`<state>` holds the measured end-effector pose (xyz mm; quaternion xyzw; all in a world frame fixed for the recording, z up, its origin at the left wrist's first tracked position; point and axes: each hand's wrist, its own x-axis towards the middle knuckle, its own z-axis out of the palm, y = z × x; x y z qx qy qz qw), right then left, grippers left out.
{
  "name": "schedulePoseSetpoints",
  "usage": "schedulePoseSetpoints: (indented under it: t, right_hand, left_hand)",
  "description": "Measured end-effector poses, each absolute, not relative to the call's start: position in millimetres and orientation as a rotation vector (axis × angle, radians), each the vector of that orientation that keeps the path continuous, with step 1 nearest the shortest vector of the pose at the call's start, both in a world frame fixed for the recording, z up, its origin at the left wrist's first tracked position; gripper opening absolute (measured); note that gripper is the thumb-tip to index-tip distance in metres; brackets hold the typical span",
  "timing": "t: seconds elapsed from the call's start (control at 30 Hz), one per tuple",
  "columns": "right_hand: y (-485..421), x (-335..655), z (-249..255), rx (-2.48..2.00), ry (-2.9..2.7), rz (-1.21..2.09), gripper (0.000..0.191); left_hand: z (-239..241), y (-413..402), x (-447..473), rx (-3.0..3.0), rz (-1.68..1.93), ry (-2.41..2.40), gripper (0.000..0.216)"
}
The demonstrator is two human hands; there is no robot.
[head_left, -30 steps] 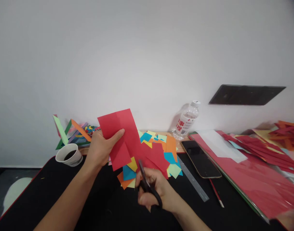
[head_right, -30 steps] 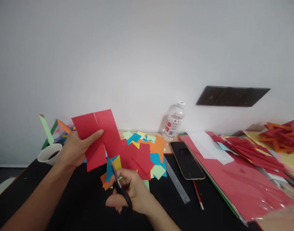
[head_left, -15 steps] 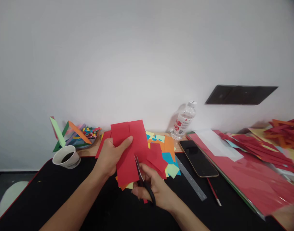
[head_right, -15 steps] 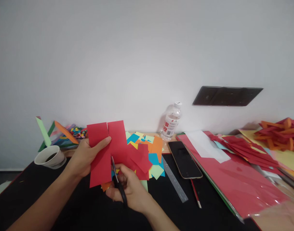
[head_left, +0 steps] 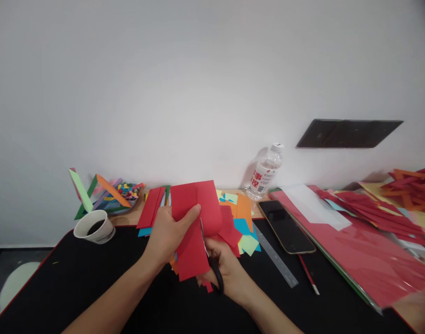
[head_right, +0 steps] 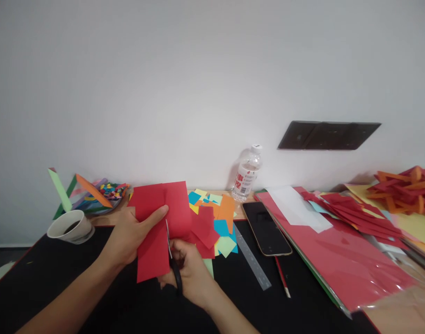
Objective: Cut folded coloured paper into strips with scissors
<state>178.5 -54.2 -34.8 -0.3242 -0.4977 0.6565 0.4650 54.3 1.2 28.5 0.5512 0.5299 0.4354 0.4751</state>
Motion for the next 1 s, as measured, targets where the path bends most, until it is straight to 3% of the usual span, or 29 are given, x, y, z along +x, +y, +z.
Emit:
schedulePoseSetpoints:
  t: [1.0]
  right_hand:
    - [-56.0,173.5,-46.8,-0.908,-1.163,1.596,0.035]
  left_hand:
    - [30.4,-1.4,54.6,1.304,1.089,1.278,0.033]
